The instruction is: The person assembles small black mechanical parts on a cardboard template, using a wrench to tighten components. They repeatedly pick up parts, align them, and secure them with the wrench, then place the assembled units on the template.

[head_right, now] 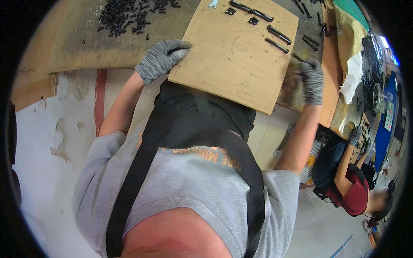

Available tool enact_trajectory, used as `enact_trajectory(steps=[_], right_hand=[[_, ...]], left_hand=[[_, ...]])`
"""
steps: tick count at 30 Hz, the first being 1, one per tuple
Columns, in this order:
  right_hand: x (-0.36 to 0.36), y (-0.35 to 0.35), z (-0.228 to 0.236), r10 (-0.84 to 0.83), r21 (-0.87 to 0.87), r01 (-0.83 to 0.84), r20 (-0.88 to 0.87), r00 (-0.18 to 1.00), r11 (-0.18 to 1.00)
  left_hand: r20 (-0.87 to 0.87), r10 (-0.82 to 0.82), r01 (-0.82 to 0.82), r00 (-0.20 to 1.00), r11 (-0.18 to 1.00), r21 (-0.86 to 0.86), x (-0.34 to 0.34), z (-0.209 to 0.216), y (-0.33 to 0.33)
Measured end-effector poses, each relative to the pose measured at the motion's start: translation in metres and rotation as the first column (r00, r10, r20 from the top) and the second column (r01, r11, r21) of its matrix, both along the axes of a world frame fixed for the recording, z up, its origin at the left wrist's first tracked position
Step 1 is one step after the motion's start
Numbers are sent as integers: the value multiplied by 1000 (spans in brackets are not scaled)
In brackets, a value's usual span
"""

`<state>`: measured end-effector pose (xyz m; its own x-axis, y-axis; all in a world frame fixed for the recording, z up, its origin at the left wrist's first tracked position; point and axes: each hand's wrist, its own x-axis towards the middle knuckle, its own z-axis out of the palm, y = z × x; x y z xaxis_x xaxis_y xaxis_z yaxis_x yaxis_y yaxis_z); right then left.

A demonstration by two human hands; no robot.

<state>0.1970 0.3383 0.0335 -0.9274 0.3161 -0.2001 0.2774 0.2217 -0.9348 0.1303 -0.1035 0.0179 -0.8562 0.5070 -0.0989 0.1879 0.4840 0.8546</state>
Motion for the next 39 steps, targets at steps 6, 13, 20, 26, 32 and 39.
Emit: enact_trajectory(steps=[6,13,20,26,32,39], right_hand=[[40,-227,1,284,199,-262,-92,954,944],[59,-223,6,372,722,-188,-103,922,666],[57,-214,-4,393,793,-162,-104,914,587],[45,-191,7,431,682,-249,-108,896,688],[12,-62,-13,-134,568,245,-230,964,786],[8,-6,-55,-279,797,353,-241,930,489]], left_hand=[[-118,-194,175,974,972,-154,23,15,5],[-283,-267,203,921,950,-236,43,7,13],[-306,-272,187,912,942,-279,44,-2,19],[-53,-426,379,903,848,-372,24,25,21],[-222,-238,193,946,959,-207,-127,45,84],[-519,-250,-193,818,730,-656,-297,3,221]])
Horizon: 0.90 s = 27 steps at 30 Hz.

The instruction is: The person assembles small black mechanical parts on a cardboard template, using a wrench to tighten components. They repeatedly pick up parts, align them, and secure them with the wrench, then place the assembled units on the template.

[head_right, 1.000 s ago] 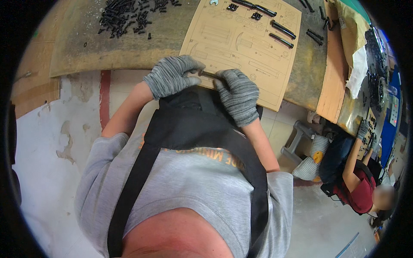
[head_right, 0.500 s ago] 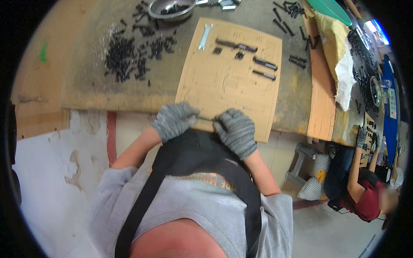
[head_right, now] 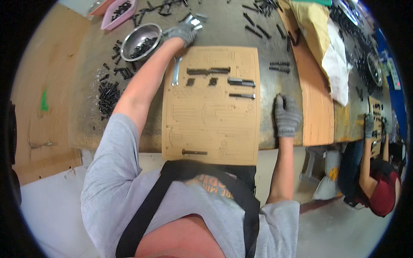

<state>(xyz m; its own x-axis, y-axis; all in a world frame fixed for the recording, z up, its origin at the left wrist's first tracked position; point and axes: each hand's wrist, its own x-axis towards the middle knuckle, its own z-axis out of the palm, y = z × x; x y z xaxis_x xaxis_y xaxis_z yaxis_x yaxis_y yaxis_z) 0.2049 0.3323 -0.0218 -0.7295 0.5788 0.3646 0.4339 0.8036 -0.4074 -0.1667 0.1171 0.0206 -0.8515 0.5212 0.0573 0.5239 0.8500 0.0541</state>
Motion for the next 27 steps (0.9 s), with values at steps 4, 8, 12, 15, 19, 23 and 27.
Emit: enact_trajectory(steps=[4,8,12,15,19,23,27], right_hand=[[-1,0,0,-5,-26,5,12,1000,1000],[-6,1,4,8,-55,-11,-45,999,998],[-8,0,2,-2,-65,0,-28,1000,998],[-5,1,1,-6,-62,4,-20,1000,998],[0,2,0,33,-38,-33,1,999,999],[6,4,-6,120,-17,-122,-113,986,992],[2,13,-6,26,-110,-28,-12,1000,994]], left_hand=[[-25,44,-43,999,998,56,-15,5,14],[69,-171,153,983,966,208,44,23,-1],[436,-491,193,754,800,568,167,18,-43],[273,-541,412,795,813,412,227,2,-58],[-225,-512,560,829,759,333,249,-23,-58],[29,-470,421,882,815,398,256,-21,-53],[256,-487,265,835,764,588,233,3,-78]])
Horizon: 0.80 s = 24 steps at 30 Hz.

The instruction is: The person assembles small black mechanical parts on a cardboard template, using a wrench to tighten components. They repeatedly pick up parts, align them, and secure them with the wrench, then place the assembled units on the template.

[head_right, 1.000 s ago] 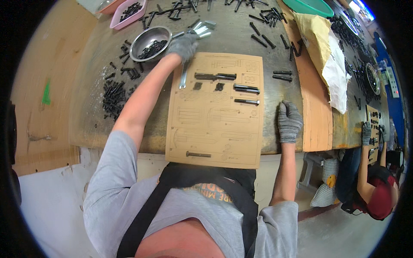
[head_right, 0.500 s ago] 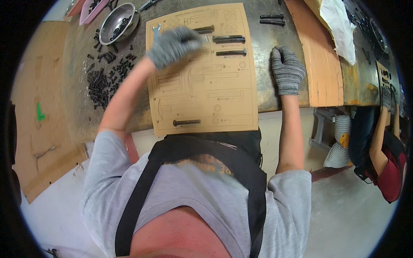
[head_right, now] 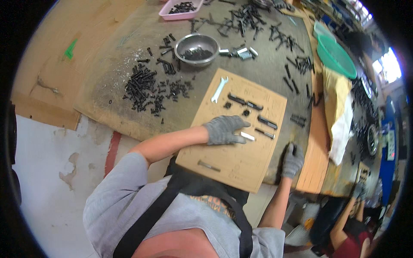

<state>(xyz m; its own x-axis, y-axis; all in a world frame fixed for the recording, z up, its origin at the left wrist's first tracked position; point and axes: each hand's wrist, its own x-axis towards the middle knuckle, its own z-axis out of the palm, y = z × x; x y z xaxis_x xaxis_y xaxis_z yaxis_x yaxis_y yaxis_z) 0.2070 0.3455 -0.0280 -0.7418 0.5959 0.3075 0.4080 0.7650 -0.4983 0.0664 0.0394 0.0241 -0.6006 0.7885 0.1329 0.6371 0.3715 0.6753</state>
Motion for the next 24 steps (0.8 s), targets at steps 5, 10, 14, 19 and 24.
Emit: enact_trajectory(steps=[5,10,14,19,24], right_hand=[[-70,-21,63,92,-305,-155,-213,973,940],[-265,-157,141,571,39,-582,-254,781,812],[-426,-270,154,587,241,-577,33,809,781],[-571,-348,101,326,257,-519,536,778,815],[-626,-361,51,224,215,-392,543,809,894]], left_hand=[[-217,505,-499,835,862,87,-120,12,-119],[7,801,-745,598,553,372,-186,-25,-182],[-131,632,-584,764,763,279,-193,-38,-187],[-17,598,-580,801,782,228,-187,-28,-188],[5,603,-598,798,789,141,-187,-23,-185]])
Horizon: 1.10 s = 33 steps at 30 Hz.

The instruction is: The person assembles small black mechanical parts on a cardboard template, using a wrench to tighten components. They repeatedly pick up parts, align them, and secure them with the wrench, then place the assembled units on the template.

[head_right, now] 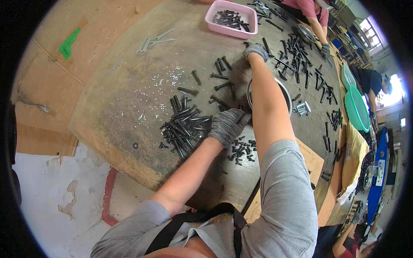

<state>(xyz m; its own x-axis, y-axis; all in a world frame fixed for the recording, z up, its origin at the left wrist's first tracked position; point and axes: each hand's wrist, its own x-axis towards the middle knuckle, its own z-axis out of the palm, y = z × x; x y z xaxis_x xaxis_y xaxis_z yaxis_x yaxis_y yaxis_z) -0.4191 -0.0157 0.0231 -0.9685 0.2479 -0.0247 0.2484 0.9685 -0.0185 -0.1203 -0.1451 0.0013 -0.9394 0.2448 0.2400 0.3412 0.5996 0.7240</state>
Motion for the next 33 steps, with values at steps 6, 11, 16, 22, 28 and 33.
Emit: enact_trajectory(steps=[6,11,16,22,28,33], right_hand=[[-40,22,-32,168,123,-180,102,981,976],[-33,18,-13,255,-217,-239,48,966,947],[107,38,91,229,-999,47,50,972,19],[375,122,125,241,-746,-368,-280,929,555],[561,196,63,133,-549,-327,-364,922,769],[620,215,22,190,-319,-259,-232,954,912]], left_hand=[[64,-36,40,997,998,-56,-5,4,2],[46,-62,63,997,998,-12,-5,2,2],[-121,-76,71,990,996,-49,-12,-12,6],[-420,-236,58,876,918,-393,-20,-21,3],[-230,146,-110,962,981,160,11,35,-5],[-272,-161,220,949,954,203,101,56,29]])
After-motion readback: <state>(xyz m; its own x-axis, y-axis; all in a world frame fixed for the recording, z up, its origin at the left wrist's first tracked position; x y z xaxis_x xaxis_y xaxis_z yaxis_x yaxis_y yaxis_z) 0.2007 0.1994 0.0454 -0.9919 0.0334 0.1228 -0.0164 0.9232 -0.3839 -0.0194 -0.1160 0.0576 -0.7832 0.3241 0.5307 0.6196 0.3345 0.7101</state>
